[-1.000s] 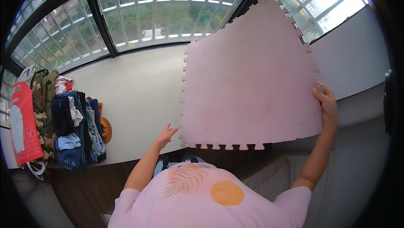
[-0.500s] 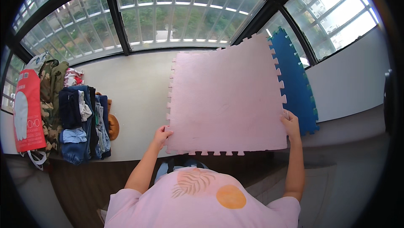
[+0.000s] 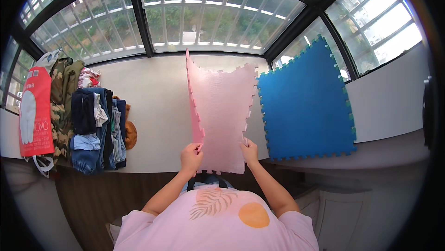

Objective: The person picks up pink and blue foam puzzle mats from a window ledge, carries them into the living room, and rolls the pink mat into a cylinder. They then place the rolled mat into a clear plastic bag and tie it shut.

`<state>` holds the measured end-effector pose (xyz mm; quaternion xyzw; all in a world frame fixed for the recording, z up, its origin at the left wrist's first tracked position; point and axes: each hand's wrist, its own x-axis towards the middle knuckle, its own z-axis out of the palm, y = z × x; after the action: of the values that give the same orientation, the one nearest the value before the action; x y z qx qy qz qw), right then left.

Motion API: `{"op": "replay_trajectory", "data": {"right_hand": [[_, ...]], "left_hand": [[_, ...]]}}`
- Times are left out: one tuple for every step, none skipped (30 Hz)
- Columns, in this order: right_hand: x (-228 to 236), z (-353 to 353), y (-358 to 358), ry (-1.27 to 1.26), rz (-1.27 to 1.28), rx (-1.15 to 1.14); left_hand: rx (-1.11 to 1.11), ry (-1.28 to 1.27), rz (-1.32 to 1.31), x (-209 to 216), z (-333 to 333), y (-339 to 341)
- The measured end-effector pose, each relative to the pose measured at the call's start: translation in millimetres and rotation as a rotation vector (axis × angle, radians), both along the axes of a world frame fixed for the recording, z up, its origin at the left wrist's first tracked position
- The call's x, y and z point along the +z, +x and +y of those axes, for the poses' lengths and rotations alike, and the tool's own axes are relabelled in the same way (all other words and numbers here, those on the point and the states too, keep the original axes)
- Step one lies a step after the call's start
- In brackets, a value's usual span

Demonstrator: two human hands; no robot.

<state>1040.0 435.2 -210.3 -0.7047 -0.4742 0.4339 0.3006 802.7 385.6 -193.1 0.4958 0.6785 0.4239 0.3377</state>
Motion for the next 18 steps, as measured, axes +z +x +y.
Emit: {"op": "replay_trajectory", "data": {"right_hand": [[-4,-1,-11,-0.023,0.026,-0.004],[-8,-2,-21,-0.047,0.052,-0.008],[-13,-4,-31,-0.063,0.051,0.003],[-17,-6,-41,-0.078,0.05,0.013],[-20,-8,-49,-0.094,0.048,0.023],[-22,-9,-56,-0.099,0.064,0.036],[-23,-10,-62,-0.094,0.052,0.045],[-24,-10,-67,-0.09,0.04,0.054],[-25,-11,-71,-0.086,0.027,0.061],[-26,-11,-75,-0.094,0.05,0.062],[-27,-10,-79,-0.103,0.073,0.062],[-28,-9,-83,-0.111,0.097,0.062],[-29,-9,-88,-0.119,0.09,0.068],[-30,-9,-93,-0.126,0.084,0.074],[-32,-9,-95,-0.132,0.078,0.079],[-35,-8,-96,-0.133,0.071,0.083],[-37,-7,-97,-0.133,0.065,0.087],[-37,-6,-97,-0.135,0.059,0.09]], "left_hand": [[-0.011,-0.013,-0.004,2,-1,3],[-0.022,-0.026,-0.009,3,-3,5],[-0.033,-0.04,-0.013,4,-4,8],[-0.04,-0.039,-0.006,6,-5,10],[-0.047,-0.039,0.002,7,-5,13],[-0.051,-0.037,0.011,8,-5,15],[-0.052,-0.039,0.025,6,-5,15],[-0.053,-0.042,0.039,2,-6,16],[-0.057,-0.045,0.052,2,-6,16],[-0.069,-0.059,0.053,3,-6,16],[-0.082,-0.074,0.054,3,-5,16],[-0.096,-0.088,0.055,4,-6,16],[-0.095,-0.084,0.05,3,-6,17],[-0.094,-0.08,0.045,0,-6,18],[-0.095,-0.074,0.041,-2,-6,19],[-0.092,-0.071,0.037,-4,-6,19],[-0.09,-0.067,0.033,-6,-5,18],[-0.088,-0.065,0.029,-6,-4,18]]}}
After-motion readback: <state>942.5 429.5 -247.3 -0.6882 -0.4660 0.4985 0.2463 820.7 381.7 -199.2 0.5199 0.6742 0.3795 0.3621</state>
